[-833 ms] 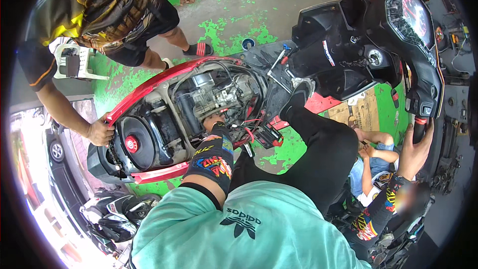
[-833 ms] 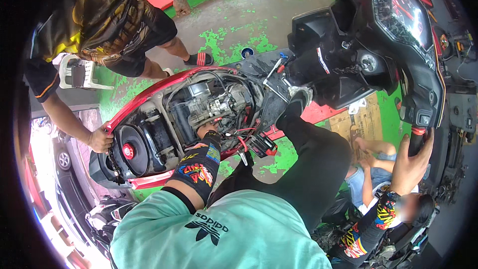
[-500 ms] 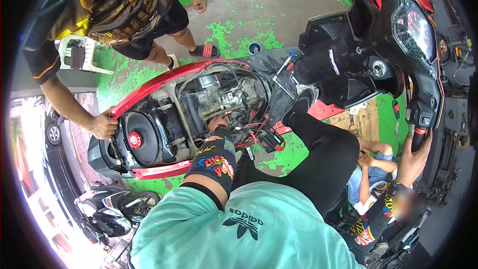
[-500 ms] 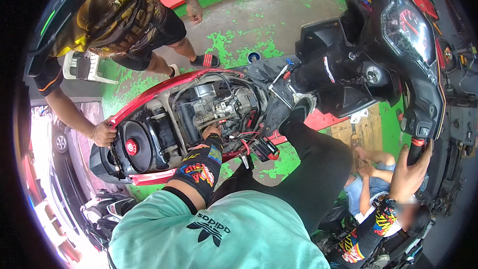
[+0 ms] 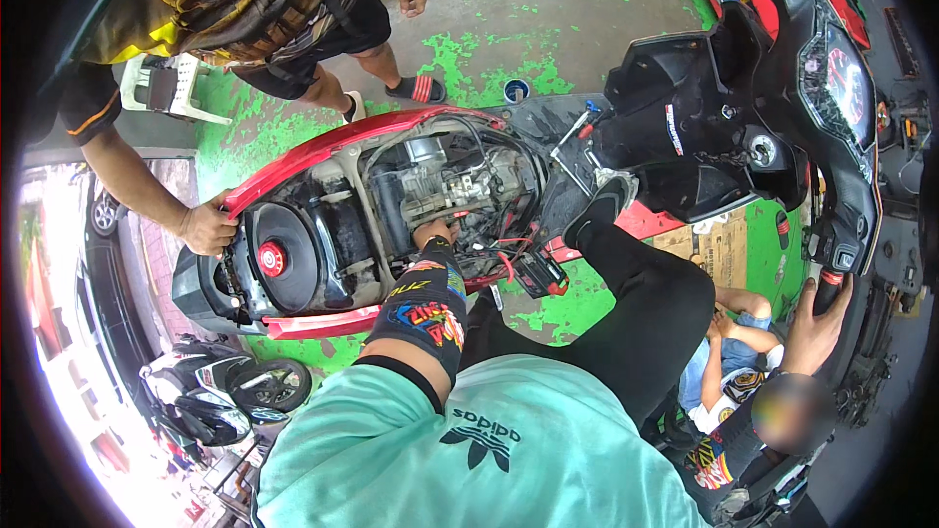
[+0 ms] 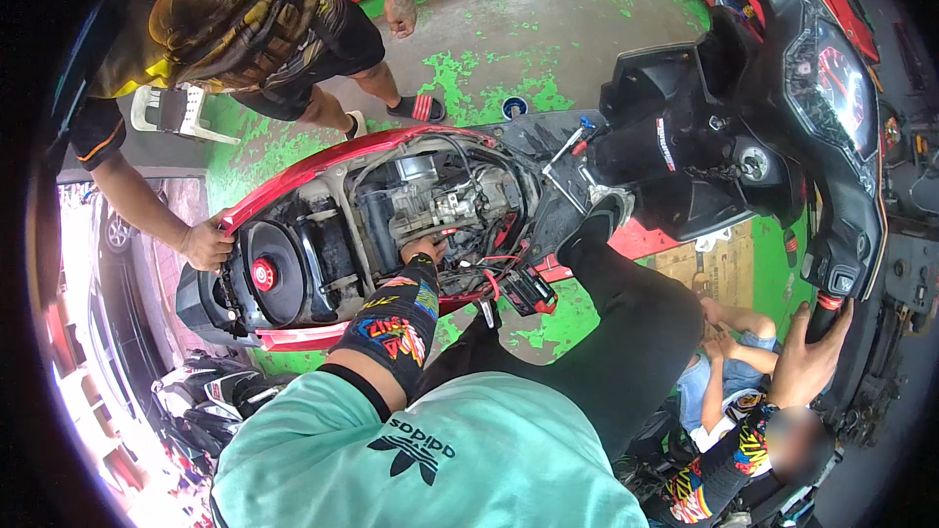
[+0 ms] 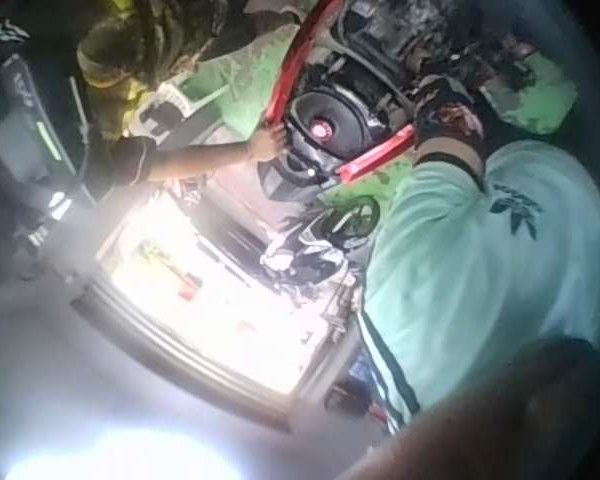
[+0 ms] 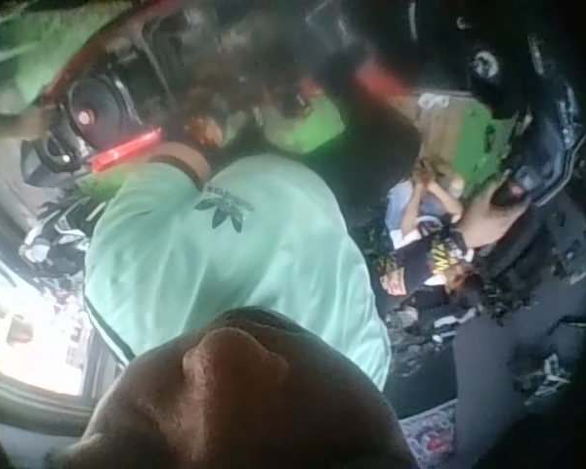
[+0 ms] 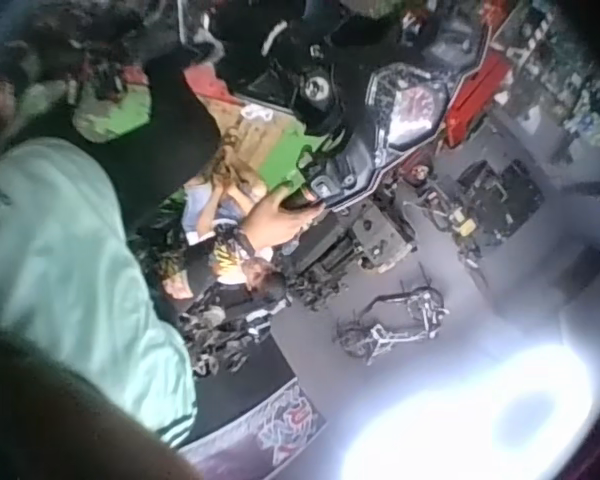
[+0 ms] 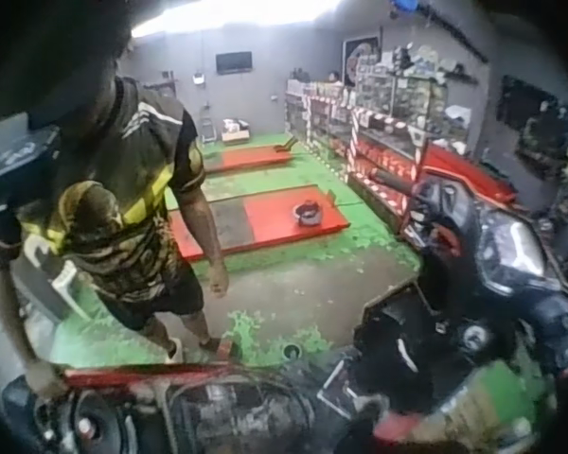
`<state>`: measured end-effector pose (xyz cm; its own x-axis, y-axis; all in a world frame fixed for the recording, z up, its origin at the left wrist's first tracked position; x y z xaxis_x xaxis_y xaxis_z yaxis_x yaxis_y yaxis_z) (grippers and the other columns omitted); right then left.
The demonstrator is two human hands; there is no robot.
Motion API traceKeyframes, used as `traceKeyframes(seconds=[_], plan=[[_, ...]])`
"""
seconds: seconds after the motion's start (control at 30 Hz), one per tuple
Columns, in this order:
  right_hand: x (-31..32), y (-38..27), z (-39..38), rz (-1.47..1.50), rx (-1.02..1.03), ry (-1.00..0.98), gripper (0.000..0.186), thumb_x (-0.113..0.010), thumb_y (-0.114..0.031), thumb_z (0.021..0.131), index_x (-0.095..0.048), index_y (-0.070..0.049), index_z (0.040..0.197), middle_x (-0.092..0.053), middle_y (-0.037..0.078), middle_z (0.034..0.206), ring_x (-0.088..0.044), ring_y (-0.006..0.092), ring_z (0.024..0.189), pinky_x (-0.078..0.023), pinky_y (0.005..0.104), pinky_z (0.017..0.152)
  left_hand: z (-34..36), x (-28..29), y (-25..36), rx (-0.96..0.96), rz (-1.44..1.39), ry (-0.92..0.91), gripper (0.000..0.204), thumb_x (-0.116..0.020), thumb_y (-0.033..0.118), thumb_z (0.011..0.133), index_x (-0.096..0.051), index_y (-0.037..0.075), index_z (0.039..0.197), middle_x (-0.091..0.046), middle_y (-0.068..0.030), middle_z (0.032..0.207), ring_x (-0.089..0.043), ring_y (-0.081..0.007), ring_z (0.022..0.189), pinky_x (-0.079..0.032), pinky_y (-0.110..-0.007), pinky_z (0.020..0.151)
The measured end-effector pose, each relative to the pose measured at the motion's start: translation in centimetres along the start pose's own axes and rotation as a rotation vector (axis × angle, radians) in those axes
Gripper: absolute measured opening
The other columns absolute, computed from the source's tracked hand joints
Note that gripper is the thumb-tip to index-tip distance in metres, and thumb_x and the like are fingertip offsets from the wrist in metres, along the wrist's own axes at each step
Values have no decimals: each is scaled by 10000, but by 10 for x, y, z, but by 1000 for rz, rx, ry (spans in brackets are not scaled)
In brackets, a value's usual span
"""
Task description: Repairing and inspecting the engine components of a red motorcycle.
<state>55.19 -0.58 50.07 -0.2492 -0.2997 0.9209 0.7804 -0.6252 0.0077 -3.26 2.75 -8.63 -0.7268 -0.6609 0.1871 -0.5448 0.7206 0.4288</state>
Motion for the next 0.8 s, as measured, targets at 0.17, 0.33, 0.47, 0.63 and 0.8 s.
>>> traceKeyframes(seconds=[0.17, 0.33, 0.47, 0.63, 0.8], plan=[[-5, 2, 0, -16, -1, -9, 611, -642, -341, 933, -461, -62, 1445, -576, 248, 1352, -556, 425, 1236, -459, 446, 985, -35, -1, 16, -80, 89, 48, 322, -614, 123, 950, -556, -86, 1188, -669, -305, 1061, -723, -391, 782, -560, -456, 525], [-6, 6, -3, -35, -39, -35, 617, -640, -356, 934, -458, -72, 1450, -576, 245, 1354, -553, 428, 1236, -458, 455, 985, -53, 0, 26, -40, -12, -42, 318, -607, 40, 938, -549, -99, 1217, -607, -327, 1186, -702, -428, 920, -598, -451, 637], [-5, 13, -5, -77, -38, -39, 624, -641, -363, 933, -454, -73, 1453, -574, 246, 1356, -549, 433, 1236, -455, 458, 989, -56, -16, 17, 16, -14, -41, 336, -592, -15, 922, -527, -108, 1238, -602, -336, 1153, -683, -479, 942, -590, -565, 766], [-7, 8, -3, -90, -50, -64, 627, -643, -375, 936, -462, -58, 1445, -563, 249, 1368, -537, 425, 1254, -453, 450, 992, -20, -14, 1, 58, -111, -233, 340, -623, -10, 913, -533, -110, 1226, -624, -312, 1126, -697, -450, 913, -604, -502, 764], [24, -18, -2, 59, 252, 283, 532, -668, -219, 947, -504, 28, 1389, -589, 229, 1338, -599, 388, 1167, -440, 444, 1007, -19, -11, 10, -116, 140, -116, 339, -718, -19, 853, -597, -99, 1160, -703, -221, 966, -733, -303, 800, -622, -383, 670]])
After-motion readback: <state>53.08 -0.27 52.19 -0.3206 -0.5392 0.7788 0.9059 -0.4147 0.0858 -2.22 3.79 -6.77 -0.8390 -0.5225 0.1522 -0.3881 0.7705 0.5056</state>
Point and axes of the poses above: each hand's wrist, its own z-axis towards the middle knuckle, its own x-axis out of the back of the hand, y = z × x, the point moved 8 cm from there along z, towards the middle knuckle
